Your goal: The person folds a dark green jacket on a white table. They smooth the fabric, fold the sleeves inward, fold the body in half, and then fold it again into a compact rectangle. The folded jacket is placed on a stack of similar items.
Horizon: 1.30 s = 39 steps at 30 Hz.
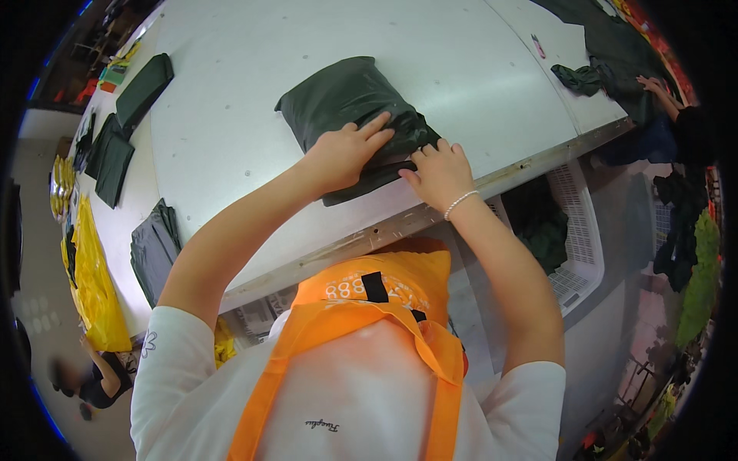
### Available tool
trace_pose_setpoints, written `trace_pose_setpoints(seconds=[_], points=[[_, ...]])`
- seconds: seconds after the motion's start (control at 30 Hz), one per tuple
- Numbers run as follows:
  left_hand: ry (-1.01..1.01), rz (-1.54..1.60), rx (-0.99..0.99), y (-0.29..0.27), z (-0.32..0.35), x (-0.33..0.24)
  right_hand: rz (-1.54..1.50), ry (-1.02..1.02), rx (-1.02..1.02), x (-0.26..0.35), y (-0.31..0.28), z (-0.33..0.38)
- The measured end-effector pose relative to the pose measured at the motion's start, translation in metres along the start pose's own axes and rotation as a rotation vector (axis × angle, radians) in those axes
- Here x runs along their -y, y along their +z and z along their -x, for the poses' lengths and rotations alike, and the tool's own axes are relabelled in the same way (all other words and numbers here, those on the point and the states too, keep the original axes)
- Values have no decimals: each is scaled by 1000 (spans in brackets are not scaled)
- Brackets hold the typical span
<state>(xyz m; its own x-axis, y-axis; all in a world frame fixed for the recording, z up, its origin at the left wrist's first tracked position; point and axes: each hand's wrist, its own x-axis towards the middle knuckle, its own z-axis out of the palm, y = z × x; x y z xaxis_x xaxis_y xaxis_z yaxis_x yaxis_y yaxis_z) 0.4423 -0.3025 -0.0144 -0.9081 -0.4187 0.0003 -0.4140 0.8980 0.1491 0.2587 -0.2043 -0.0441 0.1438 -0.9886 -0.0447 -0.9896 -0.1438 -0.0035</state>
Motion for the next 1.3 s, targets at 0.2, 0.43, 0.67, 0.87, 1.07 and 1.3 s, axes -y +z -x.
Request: trace_pose_setpoints(seconds=[0.2,0.43,0.67,0.87,1.07,1.3], points=[[49,-99,214,46,-16,-28,97,-356,-158,-43,-7,-2],[-41,95,303,40,-41,-22,-324,-159,260,40,41,24],[-143,238,-138,79,-34,-14,-759,-83,47,70,32,27],[-162,73,-268,110,-26,-36,-686,-179,109,46,13,29],[-177,1082,13,52,-19,-20,-748,-109,135,0,-5,43],[-207,474,-18,100,-59,-57,-768,-131,76,-10,17,44]])
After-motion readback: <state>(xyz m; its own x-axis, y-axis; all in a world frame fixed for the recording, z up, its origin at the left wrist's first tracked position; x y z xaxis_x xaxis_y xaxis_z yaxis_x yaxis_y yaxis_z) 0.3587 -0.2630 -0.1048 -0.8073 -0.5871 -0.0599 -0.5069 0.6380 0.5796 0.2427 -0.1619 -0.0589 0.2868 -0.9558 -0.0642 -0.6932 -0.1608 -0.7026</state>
